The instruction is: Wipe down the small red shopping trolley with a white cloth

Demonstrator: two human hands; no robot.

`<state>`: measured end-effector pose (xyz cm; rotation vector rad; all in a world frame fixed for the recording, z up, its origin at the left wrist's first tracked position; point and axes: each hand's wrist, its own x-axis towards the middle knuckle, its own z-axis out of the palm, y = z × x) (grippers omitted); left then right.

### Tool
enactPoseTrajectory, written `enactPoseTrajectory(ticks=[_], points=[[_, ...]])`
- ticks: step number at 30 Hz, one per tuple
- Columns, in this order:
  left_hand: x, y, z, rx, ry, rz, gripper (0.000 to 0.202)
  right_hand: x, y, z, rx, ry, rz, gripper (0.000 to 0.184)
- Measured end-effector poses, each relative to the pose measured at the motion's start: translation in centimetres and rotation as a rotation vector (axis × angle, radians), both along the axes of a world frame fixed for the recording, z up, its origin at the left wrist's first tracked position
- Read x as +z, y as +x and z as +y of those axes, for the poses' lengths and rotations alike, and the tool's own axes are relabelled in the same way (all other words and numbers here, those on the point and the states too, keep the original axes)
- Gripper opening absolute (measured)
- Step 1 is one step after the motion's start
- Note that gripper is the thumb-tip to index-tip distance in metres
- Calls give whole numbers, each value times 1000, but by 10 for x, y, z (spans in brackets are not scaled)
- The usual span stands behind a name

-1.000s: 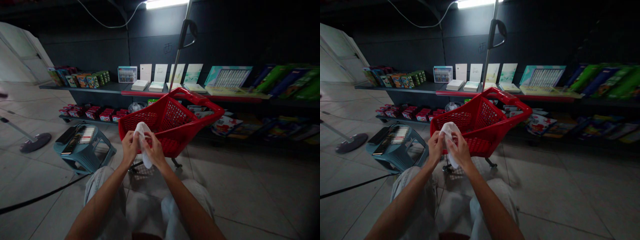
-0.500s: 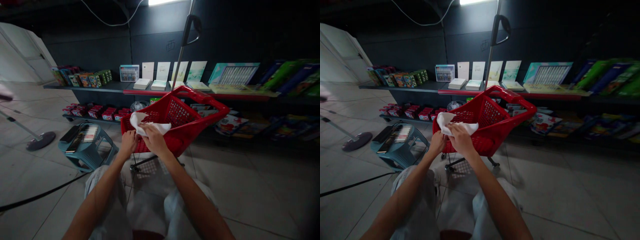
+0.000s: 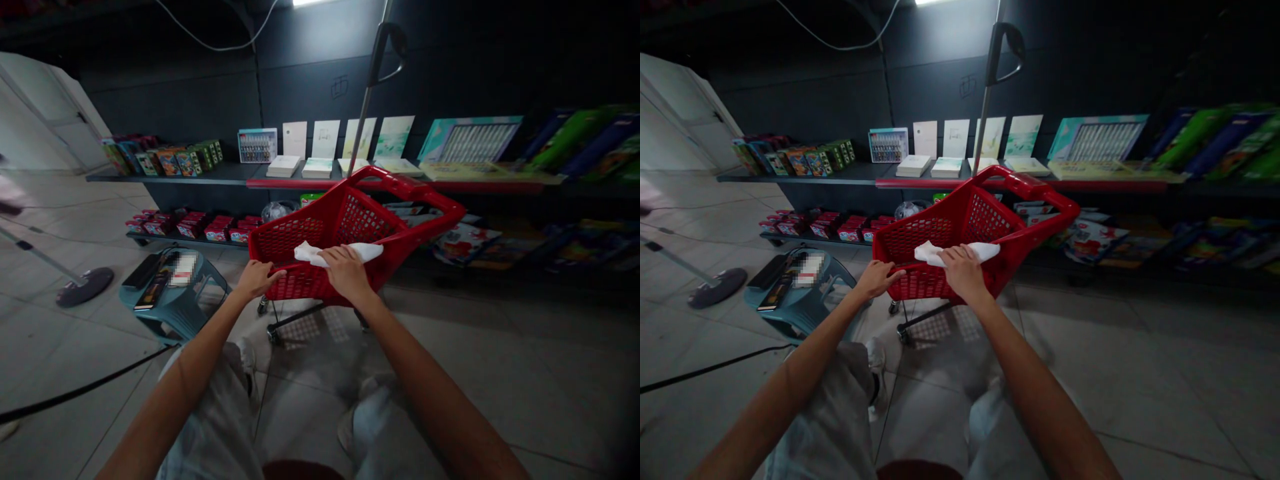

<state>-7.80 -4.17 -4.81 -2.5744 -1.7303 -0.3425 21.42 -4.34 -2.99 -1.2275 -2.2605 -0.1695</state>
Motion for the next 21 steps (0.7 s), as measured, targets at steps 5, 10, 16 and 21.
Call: enactPoseTrajectory(ticks=[5,10,16,21], points=[[-6,4,3,-17,41,-23,43,8,71,16,-191,116,1,44],[-8,8,3,-26,49,-73,36,-8,78,17,-295,236,185,49],[-10,10,-3,-78,59,-158,28,-49,3,4,-275,161,411,59],[-12,21,-13,-145,127,-173,25,-63,-71,-18,-78,44,362,62]])
